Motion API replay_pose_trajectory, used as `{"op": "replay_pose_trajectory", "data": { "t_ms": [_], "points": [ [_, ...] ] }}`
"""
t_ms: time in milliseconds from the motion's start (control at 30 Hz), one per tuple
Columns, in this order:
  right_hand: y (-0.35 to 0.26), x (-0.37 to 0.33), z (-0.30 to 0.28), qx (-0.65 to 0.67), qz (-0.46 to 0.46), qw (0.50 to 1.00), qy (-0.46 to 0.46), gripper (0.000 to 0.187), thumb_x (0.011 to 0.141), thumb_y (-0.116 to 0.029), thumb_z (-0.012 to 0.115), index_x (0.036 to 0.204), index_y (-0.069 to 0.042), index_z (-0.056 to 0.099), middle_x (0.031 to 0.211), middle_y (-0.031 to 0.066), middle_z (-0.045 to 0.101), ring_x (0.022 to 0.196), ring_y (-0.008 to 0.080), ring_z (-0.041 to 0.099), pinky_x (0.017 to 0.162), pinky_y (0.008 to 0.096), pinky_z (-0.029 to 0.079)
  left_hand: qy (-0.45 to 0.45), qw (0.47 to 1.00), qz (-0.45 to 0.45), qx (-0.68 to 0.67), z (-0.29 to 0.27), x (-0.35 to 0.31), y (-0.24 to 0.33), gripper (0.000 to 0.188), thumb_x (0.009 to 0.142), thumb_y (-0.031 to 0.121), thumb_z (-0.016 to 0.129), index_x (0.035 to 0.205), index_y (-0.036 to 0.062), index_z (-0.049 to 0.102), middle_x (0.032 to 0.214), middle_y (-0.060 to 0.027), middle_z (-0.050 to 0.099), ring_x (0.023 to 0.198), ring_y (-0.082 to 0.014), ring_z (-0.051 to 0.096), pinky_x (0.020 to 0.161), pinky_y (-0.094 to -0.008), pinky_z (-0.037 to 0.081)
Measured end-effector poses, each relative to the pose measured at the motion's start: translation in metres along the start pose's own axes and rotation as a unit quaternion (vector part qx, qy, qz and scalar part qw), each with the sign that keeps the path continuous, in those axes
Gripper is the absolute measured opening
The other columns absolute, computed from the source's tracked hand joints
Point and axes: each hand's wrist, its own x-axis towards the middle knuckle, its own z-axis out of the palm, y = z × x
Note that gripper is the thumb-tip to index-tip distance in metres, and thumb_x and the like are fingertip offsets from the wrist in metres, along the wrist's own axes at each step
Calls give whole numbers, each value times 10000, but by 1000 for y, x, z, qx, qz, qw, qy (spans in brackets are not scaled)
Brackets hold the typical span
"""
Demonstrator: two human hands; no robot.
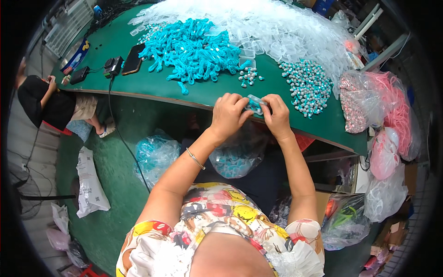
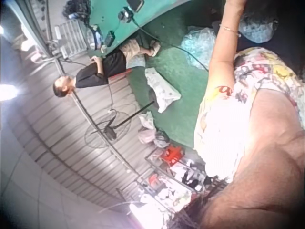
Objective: The person assembles small craft kits by placing turquoise plastic ties and small round beads into clear plastic containers. They repeatedly pick up a container, add the items, close the lid, and place the filled container into a large plastic bag on the floor.
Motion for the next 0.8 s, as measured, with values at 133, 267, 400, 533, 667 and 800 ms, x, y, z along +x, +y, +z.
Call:
{"op": "replay_pose_trajectory", "data": {
  "t_ms": [133, 267, 400, 533, 667, 800],
  "points": [
    [-5, -1, -2, -15, -26, 1000, -9, 191, 768, -8, 694, 942, -21, 617, 932, 152, 626, 841, 347, 627, 717, 427, 515, 10, 999, 27, 14, 0, -5, -1, 304, 769, 201, 767, 1028, 76, 667, 954, -69, 625, 885, -280, 582, 746, -407, 447],
    [-9, -3, -7, -35, -45, 998, -16, 214, 760, -30, 705, 964, -21, 638, 943, 146, 635, 868, 339, 634, 738, 417, 524, -2, 1000, 10, -8, -8, -6, 0, 320, 769, 178, 760, 1055, 68, 666, 990, -87, 615, 909, -289, 580, 750, -412, 447],
    [-12, -11, -8, -30, -33, 998, -35, 235, 755, -43, 717, 977, -17, 644, 959, 143, 637, 892, 332, 639, 758, 408, 531, -37, 999, -18, -25, -13, -11, 0, 396, 759, 178, 766, 1119, 62, 647, 1064, -104, 607, 969, -311, 577, 803, -425, 459],
    [-16, -14, -8, -37, -38, 998, -41, 262, 744, -53, 737, 985, -16, 641, 983, 147, 626, 894, 332, 636, 760, 408, 530, -37, 998, -43, -41, -29, 0, 1, 470, 751, 188, 774, 1178, 63, 623, 1128, -113, 604, 1009, -325, 577, 850, -435, 465],
    [-17, -9, -9, -42, -37, 997, -61, 328, 727, -59, 761, 1024, -21, 626, 1000, 144, 608, 882, 333, 628, 753, 411, 525, -91, 991, 89, -45, -19, 15, -13, 438, 767, 173, 757, 1172, 67, 624, 1097, -106, 618, 991, -304, 587, 821, -430, 472],
    [-23, -16, -6, -44, -40, 996, -63, 388, 721, -39, 762, 1078, -26, 611, 988, 135, 588, 866, 322, 615, 728, 408, 520, -63, 989, 112, -71, -13, 6, -18, 382, 789, 150, 734, 1141, 48, 625, 1056, -106, 617, 934, -302, 596, 784, -415, 480]
  ]
}}
